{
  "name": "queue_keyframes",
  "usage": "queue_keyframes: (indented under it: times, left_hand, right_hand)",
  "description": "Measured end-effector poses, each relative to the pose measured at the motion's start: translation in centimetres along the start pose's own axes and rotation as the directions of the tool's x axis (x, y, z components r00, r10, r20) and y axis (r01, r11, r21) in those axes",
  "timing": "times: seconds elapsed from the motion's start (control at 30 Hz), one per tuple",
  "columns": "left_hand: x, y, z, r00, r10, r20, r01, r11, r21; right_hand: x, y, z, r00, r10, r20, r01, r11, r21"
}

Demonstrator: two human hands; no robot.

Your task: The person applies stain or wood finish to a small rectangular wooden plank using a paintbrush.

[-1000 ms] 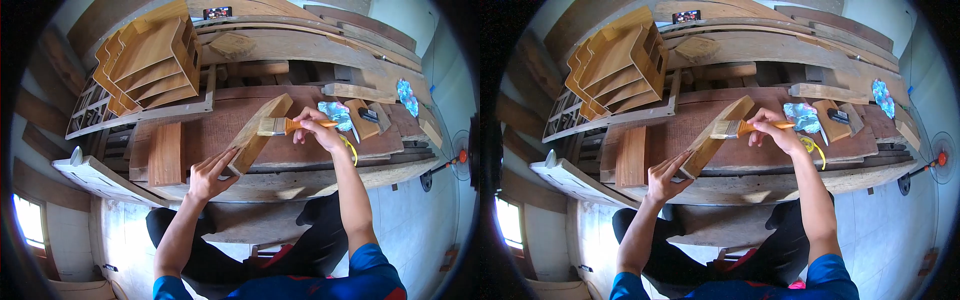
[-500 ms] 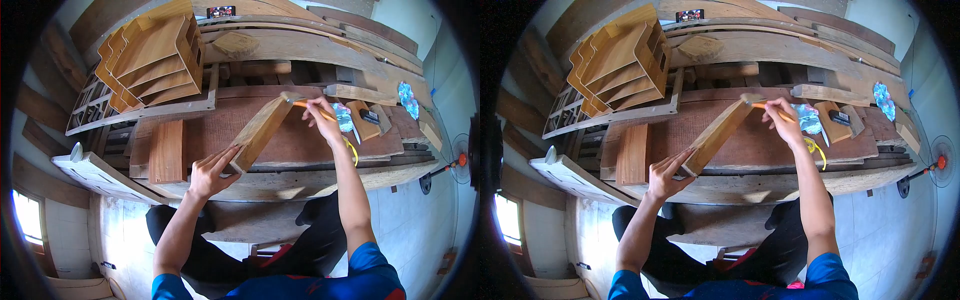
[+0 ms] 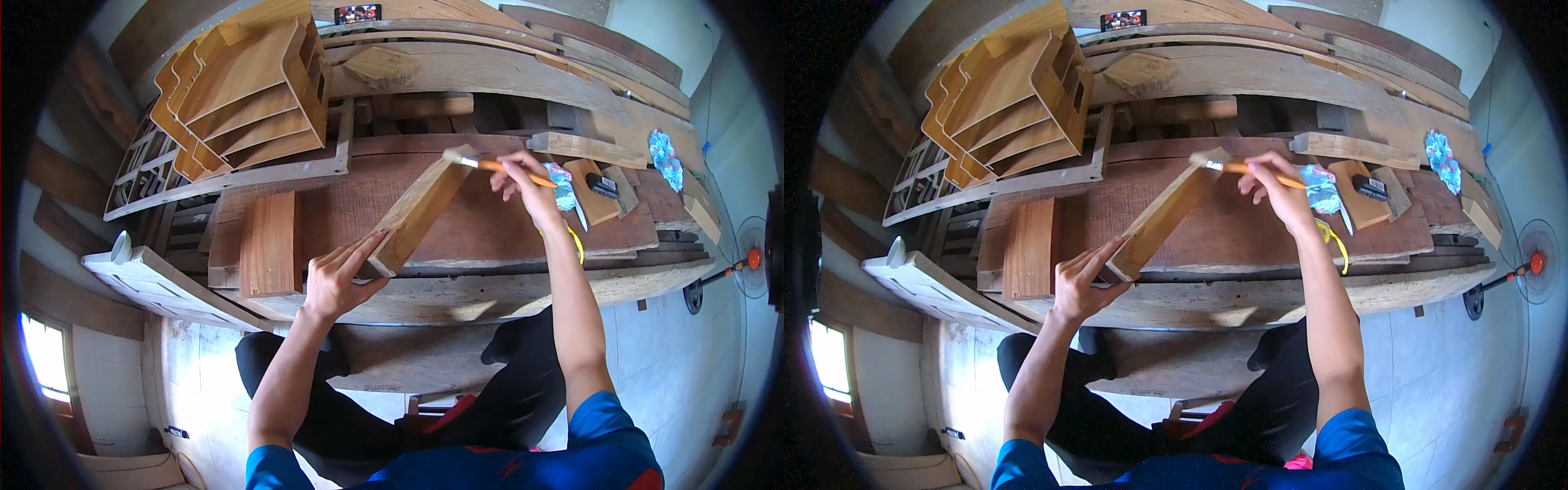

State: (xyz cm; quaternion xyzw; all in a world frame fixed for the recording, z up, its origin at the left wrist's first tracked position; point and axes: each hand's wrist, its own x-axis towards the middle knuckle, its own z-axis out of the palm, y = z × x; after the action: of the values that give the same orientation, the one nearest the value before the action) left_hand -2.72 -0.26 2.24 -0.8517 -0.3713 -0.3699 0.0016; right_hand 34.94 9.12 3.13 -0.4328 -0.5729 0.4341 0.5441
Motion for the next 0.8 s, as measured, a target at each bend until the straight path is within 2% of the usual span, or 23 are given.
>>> queue_keyframes:
  times: [0.07,0.13,0.17,0.2,0.27,0.33,0.4,0.43,0.47,0.53,0.6,0.67,0.7,0.8]
  left_hand:
    - [-0.1,-0.1,0.2,1.0,0.017,0.002,-0.017,1.0,0.004]
    - [-0.1,-0.1,0.1,1.0,0.029,0.009,-0.029,0.999,0.017]
    - [0.0,-0.2,0.0,1.0,0.018,0.008,-0.018,1.0,0.016]
    - [-0.1,-0.2,-0.1,1.0,0.004,0.007,-0.004,1.0,0.015]
    - [-0.3,-0.4,0.0,1.0,-0.03,0.004,0.03,1.0,0.002]
    - [-0.3,-1.0,0.1,0.998,-0.064,0.003,0.064,0.998,-0.019]
    - [-0.3,-1.1,0.1,0.995,-0.096,-0.016,0.096,0.995,-0.014]
    - [-0.3,-1.0,0.2,0.992,-0.123,-0.023,0.122,0.992,-0.017]
    - [-0.3,-1.0,0.3,0.989,-0.147,-0.031,0.147,0.989,-0.021]
    - [-0.3,-0.9,0.4,0.991,-0.126,-0.041,0.125,0.992,-0.022]
    - [-0.3,-0.9,0.4,0.993,-0.101,-0.054,0.1,0.995,-0.021]
    - [-0.1,-0.9,0.5,0.996,-0.036,-0.079,0.037,0.999,0.006]
    - [0.0,-0.9,0.4,0.996,-0.003,-0.09,0.005,1.0,0.022]
    - [-0.4,-0.8,0.3,0.994,-0.097,-0.049,0.097,0.995,0.001]
  right_hand:
    - [0.5,2.2,-0.3,0.99,-0.02,-0.142,-0.009,0.979,-0.204]
    - [-0.4,1.5,0.4,1.0,0.01,-0.022,-0.014,0.985,-0.17]
    - [-1.2,0.8,0.8,0.996,-0.031,0.078,0.042,0.988,-0.151]
    - [-2.0,-0.1,1.7,0.986,-0.06,0.155,0.07,0.996,-0.057]
    - [-3.8,-2.4,3.2,0.936,-0.086,0.342,0.108,0.993,-0.048]
    - [-5.8,-3.7,5.6,0.867,-0.156,0.473,0.113,0.987,0.118]
    - [-7.1,-5.1,7.3,0.82,-0.248,0.516,0.235,0.968,0.091]
    - [-6.9,-4.9,6.9,0.828,-0.208,0.521,0.189,0.978,0.09]
    - [-6.3,-4.3,6.0,0.869,-0.12,0.48,0.121,0.992,0.029]
    - [-4.1,-2.6,3.6,0.932,-0.086,0.352,0.114,0.992,-0.057]
    - [-1.5,0.2,1.7,0.989,-0.061,0.137,0.071,0.995,-0.067]
    - [0.1,1.8,0.9,0.993,0.007,-0.117,-0.026,0.988,-0.155]
    - [0.2,1.4,1.2,0.99,0.005,-0.141,-0.028,0.986,-0.161]
    - [-2.0,-0.2,3.1,0.992,-0.07,0.101,0.087,0.98,-0.177]
